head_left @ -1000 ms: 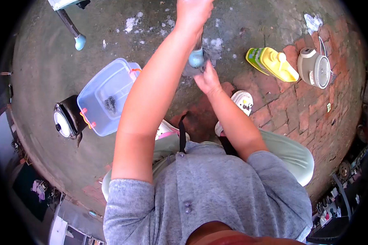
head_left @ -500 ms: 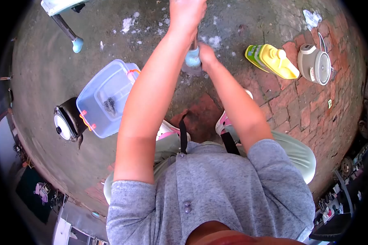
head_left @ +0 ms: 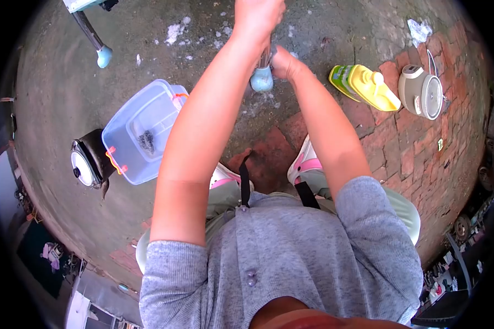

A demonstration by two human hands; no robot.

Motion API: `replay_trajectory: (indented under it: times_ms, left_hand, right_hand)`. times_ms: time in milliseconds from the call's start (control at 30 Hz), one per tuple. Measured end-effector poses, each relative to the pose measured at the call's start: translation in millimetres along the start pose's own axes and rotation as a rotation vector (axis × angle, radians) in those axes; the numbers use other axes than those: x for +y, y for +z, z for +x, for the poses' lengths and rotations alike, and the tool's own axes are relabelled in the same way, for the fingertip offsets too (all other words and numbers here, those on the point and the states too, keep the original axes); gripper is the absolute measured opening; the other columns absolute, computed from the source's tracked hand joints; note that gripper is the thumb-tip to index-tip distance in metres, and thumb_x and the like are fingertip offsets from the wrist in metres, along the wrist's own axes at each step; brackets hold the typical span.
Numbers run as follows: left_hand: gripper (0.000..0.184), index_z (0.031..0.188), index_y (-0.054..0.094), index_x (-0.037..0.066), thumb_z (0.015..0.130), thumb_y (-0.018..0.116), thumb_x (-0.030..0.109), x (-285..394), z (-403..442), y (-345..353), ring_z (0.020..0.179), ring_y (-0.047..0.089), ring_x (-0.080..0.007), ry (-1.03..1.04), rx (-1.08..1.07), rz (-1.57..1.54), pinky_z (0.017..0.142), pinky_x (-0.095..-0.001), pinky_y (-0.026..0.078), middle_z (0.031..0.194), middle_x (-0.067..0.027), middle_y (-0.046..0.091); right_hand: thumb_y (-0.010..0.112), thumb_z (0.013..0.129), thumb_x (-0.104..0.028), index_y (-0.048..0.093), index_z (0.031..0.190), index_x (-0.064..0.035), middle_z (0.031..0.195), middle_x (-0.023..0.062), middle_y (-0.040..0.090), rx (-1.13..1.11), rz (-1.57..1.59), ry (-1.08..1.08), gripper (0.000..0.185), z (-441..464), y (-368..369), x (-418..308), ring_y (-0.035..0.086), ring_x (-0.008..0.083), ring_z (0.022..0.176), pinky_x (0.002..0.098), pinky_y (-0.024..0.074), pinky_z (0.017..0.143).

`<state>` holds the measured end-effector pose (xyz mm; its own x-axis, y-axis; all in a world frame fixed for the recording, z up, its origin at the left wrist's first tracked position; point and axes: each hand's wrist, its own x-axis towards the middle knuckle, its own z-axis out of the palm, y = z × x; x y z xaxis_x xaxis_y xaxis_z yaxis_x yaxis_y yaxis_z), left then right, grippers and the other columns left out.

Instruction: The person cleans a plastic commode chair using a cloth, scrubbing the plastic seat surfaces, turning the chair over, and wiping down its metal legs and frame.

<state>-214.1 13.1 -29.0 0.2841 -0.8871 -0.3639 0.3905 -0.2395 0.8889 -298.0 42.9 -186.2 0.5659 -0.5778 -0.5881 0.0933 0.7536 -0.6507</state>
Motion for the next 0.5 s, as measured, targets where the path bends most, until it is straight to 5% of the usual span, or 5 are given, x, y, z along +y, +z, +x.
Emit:
replay_trajectory:
  times_ms: [100,167,267,367,500]
  left_hand:
    - [0.028,0.062,0.049,0.016,0.075,0.070,0.029,4.1,5.4,-1.0,0.035,0.030,-0.0047,0.014,-0.048,0.021,0.035,-0.0225,0.021,0.046,0.0075,0.035]
    - [0.028,0.063,0.048,0.016,0.075,0.070,0.029,12.6,6.4,1.3,0.035,0.030,-0.0048,0.015,-0.149,-0.016,0.034,-0.0225,0.021,0.046,0.0077,0.035]
    - [0.028,0.063,0.048,0.016,0.075,0.070,0.029,11.9,12.5,5.0,0.035,0.029,-0.0047,0.040,-0.169,-0.066,0.034,-0.0224,0.021,0.046,0.0079,0.034]
    - [0.028,0.064,0.048,0.016,0.074,0.071,0.028,12.9,11.9,5.1,0.036,0.030,-0.0046,0.035,-0.151,-0.072,0.035,-0.0223,0.021,0.047,0.0080,0.035]
    - [0.024,0.072,0.054,0.013,0.073,0.072,0.028,6.8,12.9,-0.2,0.036,0.030,-0.0041,0.030,-0.185,-0.061,0.035,-0.0220,0.021,0.049,0.0084,0.037]
  right_hand:
    - [0.050,0.087,-0.030,0.060,0.095,-0.0036,0.080,0.0031,0.059,-0.157,0.073,0.008,0.030,3.4,1.9,-1.0,0.055,0.0123,0.071,0.0299,0.0460,0.065]
    - [0.048,0.088,-0.030,0.058,0.096,-0.0031,0.078,0.0025,0.057,0.209,0.025,-0.249,0.030,-33.6,28.1,-13.6,0.053,0.0118,0.068,0.0290,0.0449,0.064]
    - [0.046,0.090,-0.026,0.054,0.101,-0.0026,0.079,0.0032,0.056,0.342,-0.178,-0.401,0.027,-50.5,28.6,-1.0,0.052,0.0125,0.068,0.0292,0.0440,0.064]
    - [0.045,0.088,-0.014,0.054,0.102,0.0016,0.094,0.0161,0.055,0.408,-0.504,-0.651,0.022,-80.9,44.6,23.0,0.052,0.0262,0.087,0.0360,0.0402,0.081]
    - [0.050,0.082,-0.005,0.053,0.102,0.0043,0.115,0.0253,0.048,0.458,-0.933,-0.650,0.023,-96.6,44.6,43.0,0.043,0.0420,0.108,0.0448,0.0339,0.091]
